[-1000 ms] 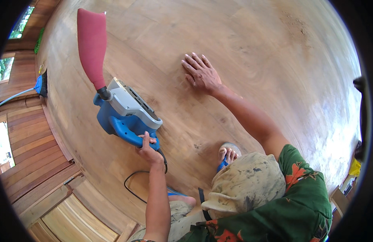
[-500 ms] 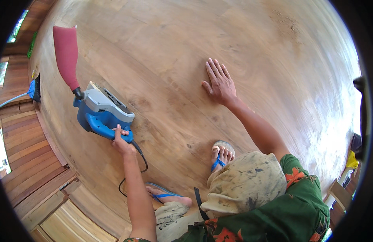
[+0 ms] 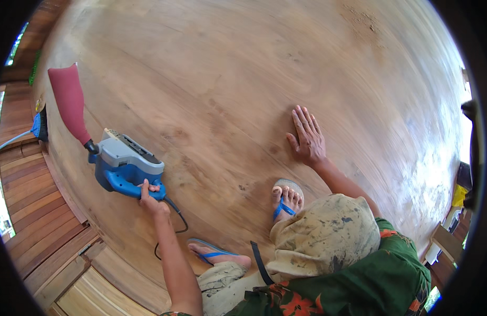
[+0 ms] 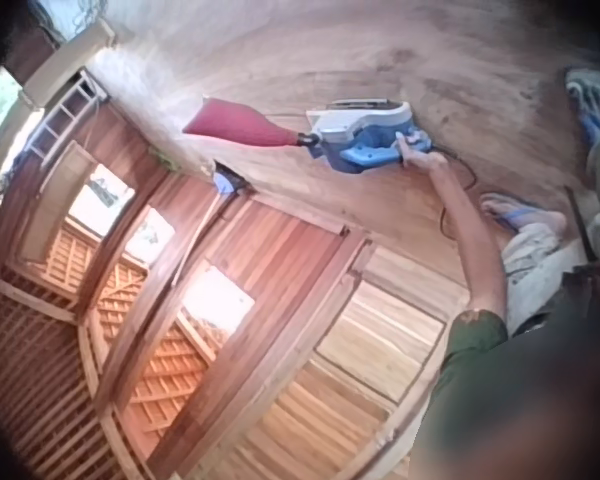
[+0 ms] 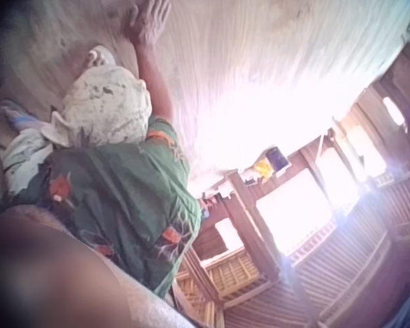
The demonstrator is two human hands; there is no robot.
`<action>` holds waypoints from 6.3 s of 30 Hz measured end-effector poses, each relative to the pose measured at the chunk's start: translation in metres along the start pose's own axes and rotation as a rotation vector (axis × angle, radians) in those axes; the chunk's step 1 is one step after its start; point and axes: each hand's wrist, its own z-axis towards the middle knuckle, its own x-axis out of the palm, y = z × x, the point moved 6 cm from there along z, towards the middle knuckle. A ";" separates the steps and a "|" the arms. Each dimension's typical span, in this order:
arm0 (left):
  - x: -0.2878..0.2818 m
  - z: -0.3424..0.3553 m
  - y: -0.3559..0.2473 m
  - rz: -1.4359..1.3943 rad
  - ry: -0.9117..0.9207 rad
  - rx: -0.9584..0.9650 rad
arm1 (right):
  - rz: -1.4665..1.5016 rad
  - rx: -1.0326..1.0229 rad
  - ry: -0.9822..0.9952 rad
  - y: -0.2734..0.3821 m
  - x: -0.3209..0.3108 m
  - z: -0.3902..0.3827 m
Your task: The person uses an electric sander to smooth a wooden floor. They move the sander across the surface in overlapping passes, occasionally pausing to check the finish.
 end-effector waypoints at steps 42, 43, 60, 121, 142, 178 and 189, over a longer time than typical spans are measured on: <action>-0.222 0.138 0.212 -0.189 0.100 0.156 | 0.045 -0.318 -0.187 0.103 0.280 -0.164; -0.227 0.139 0.210 -0.190 0.075 0.182 | 0.230 -0.370 -0.157 0.144 0.290 -0.148; -0.172 0.018 0.254 0.050 0.449 0.181 | 0.560 -0.379 0.498 0.448 0.287 -0.071; -0.289 0.273 0.165 1.497 0.375 -0.187 | 0.833 -0.406 -0.173 0.605 0.355 0.285; -0.236 0.364 0.157 1.342 0.276 -0.056 | 0.815 -0.044 0.031 0.430 0.334 0.032; -0.298 0.175 0.155 1.406 0.302 -0.256 | 0.825 -0.373 -0.056 0.503 0.233 0.368; -0.321 0.234 0.164 1.404 0.215 -0.194 | 0.661 -0.372 0.011 0.465 0.268 0.287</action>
